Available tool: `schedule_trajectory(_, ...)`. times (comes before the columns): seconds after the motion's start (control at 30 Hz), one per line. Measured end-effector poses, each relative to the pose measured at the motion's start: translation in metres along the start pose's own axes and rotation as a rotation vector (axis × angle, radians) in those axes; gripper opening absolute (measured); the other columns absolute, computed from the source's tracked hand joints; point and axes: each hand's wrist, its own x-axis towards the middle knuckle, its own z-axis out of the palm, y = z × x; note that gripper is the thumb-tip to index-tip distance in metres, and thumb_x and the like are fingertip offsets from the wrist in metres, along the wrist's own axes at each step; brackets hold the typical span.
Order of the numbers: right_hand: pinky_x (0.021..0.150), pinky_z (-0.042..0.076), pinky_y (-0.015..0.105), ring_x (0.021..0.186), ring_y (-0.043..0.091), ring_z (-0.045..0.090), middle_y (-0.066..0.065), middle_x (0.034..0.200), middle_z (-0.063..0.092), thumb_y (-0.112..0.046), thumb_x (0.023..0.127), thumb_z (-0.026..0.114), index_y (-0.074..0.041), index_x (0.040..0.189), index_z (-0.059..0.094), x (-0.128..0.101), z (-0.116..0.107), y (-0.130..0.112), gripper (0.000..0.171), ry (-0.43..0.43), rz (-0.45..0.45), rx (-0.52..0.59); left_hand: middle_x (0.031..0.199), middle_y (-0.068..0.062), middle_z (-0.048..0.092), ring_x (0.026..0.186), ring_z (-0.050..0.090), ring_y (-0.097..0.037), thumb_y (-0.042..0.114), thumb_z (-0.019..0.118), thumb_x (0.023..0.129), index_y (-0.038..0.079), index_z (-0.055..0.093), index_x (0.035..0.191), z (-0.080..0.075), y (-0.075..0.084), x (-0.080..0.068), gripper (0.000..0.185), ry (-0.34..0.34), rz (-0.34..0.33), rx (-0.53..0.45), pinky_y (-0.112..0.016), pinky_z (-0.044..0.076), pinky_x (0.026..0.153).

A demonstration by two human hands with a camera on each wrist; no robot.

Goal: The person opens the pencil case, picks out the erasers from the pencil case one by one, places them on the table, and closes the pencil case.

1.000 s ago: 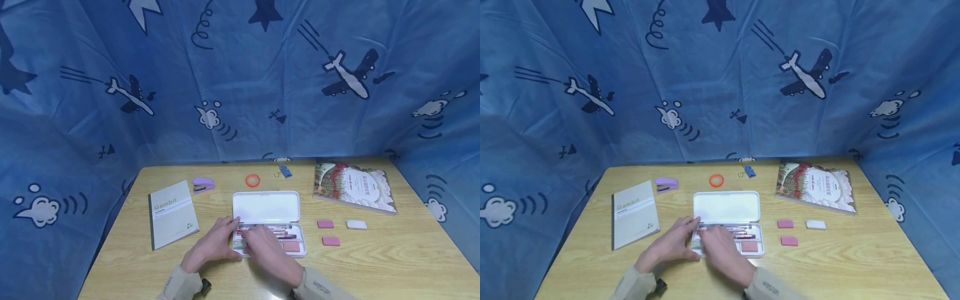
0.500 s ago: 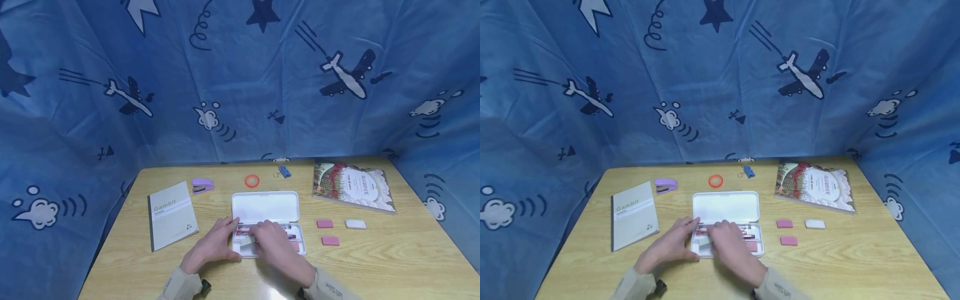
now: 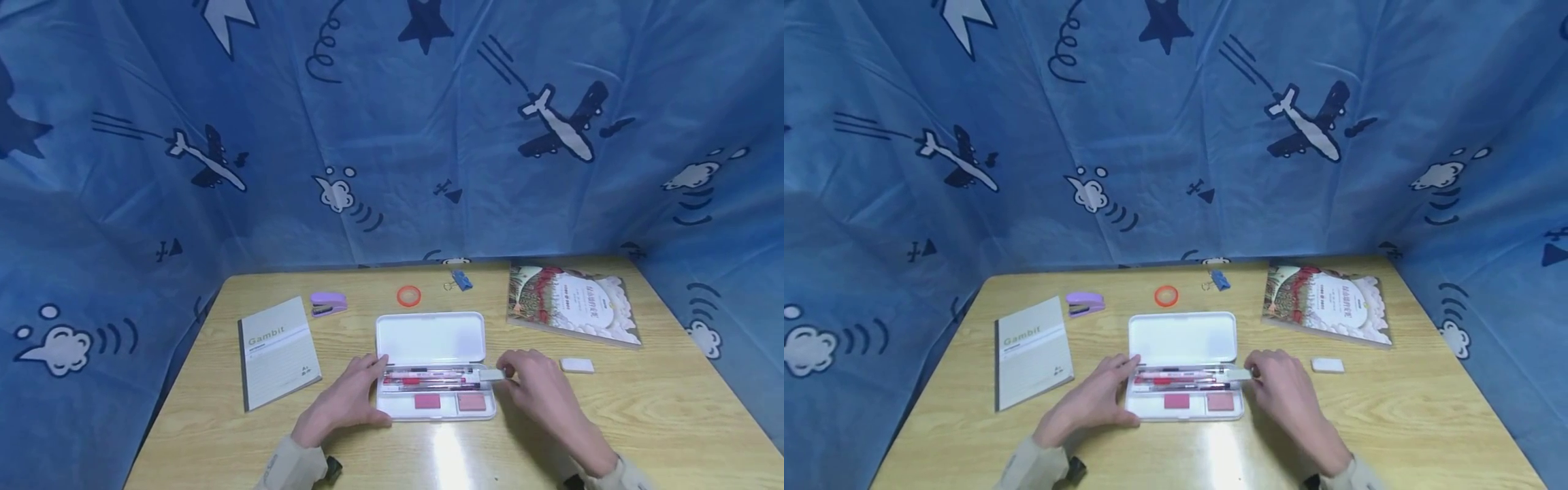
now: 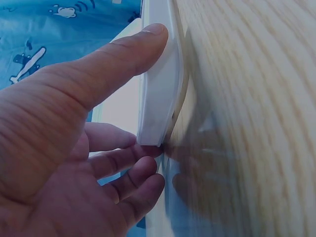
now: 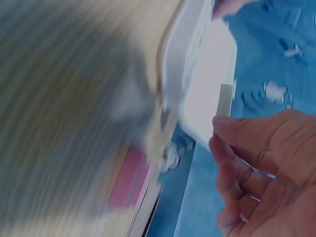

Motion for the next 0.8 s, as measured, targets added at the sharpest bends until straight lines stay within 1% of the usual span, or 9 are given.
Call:
schedule_trajectory(0.2, 0.059, 0.051, 0.036, 0.072, 0.017, 0.062, -0.001, 0.079, 0.073, -0.005, 0.07, 0.086, -0.013, 0.089, 0.075, -0.012, -0.024, 0.038, 0.024, -0.032, 0.085, -0.011, 0.158, -0.015, 0.042, 0.141, 0.041, -0.031, 0.042, 0.093, 0.068, 0.003, 0.034, 0.157, -0.001, 0.0, -0.001, 0.113, -0.004, -0.005, -0.007, -0.048, 0.04, 0.12)
schedule_trajectory(0.27, 0.057, 0.05, 0.037, 0.071, 0.018, 0.062, 0.0, 0.078, 0.073, -0.005, 0.07, 0.086, -0.012, 0.089, 0.074, -0.017, -0.03, 0.05, 0.023, -0.029, 0.093, -0.027, 0.158, -0.015, 0.042, 0.142, 0.041, -0.031, 0.041, 0.093, 0.068, 0.003, 0.034, 0.157, -0.001, 0.0, -0.001, 0.113, -0.005, -0.008, -0.01, -0.048, 0.039, 0.12)
schedule_trajectory(0.33, 0.056, 0.051, 0.038, 0.07, 0.02, 0.063, 0.0, 0.078, 0.073, -0.001, 0.07, 0.084, -0.01, 0.089, 0.074, -0.022, -0.034, 0.063, 0.023, -0.021, 0.095, -0.047, 0.158, -0.015, 0.042, 0.141, 0.041, -0.031, 0.041, 0.093, 0.069, 0.003, 0.034, 0.157, -0.001, 0.0, -0.001, 0.113, -0.005, -0.009, -0.011, -0.048, 0.039, 0.12)
schedule_trajectory(0.47, 0.055, 0.05, 0.04, 0.069, 0.022, 0.064, 0.0, 0.077, 0.073, 0.0, 0.071, 0.082, -0.01, 0.089, 0.074, -0.032, -0.041, 0.084, 0.022, -0.043, 0.129, -0.074, 0.157, -0.015, 0.043, 0.142, 0.041, -0.032, 0.04, 0.093, 0.069, 0.003, 0.035, 0.157, -0.001, 0.001, -0.001, 0.112, -0.006, -0.007, -0.01, -0.048, 0.04, 0.12)
schedule_trajectory(0.6, 0.055, 0.05, 0.042, 0.069, 0.024, 0.065, 0.0, 0.077, 0.073, 0.001, 0.071, 0.081, -0.01, 0.087, 0.074, -0.041, -0.046, 0.099, 0.021, -0.065, 0.149, -0.095, 0.158, -0.016, 0.042, 0.143, 0.04, -0.034, 0.04, 0.093, 0.069, 0.003, 0.035, 0.157, -0.001, 0.002, -0.001, 0.112, -0.007, -0.01, -0.011, -0.049, 0.039, 0.12)
schedule_trajectory(0.7, 0.055, 0.05, 0.041, 0.067, 0.022, 0.064, 0.0, 0.076, 0.072, 0.002, 0.07, 0.079, -0.011, 0.085, 0.073, -0.045, -0.047, 0.108, 0.021, -0.085, 0.161, -0.107, 0.158, -0.015, 0.042, 0.144, 0.039, -0.034, 0.04, 0.093, 0.069, 0.003, 0.035, 0.157, -0.001, 0.002, -0.001, 0.112, -0.008, -0.012, -0.012, -0.049, 0.039, 0.12)
schedule_trajectory(0.8, 0.054, 0.048, 0.04, 0.066, 0.02, 0.062, 0.0, 0.075, 0.071, 0.002, 0.071, 0.078, -0.011, 0.085, 0.073, -0.046, -0.048, 0.113, 0.02, -0.128, 0.19, -0.118, 0.158, -0.015, 0.042, 0.144, 0.039, -0.034, 0.04, 0.093, 0.069, 0.003, 0.035, 0.157, -0.001, 0.001, -0.001, 0.112, -0.008, -0.01, -0.008, -0.048, 0.039, 0.12)
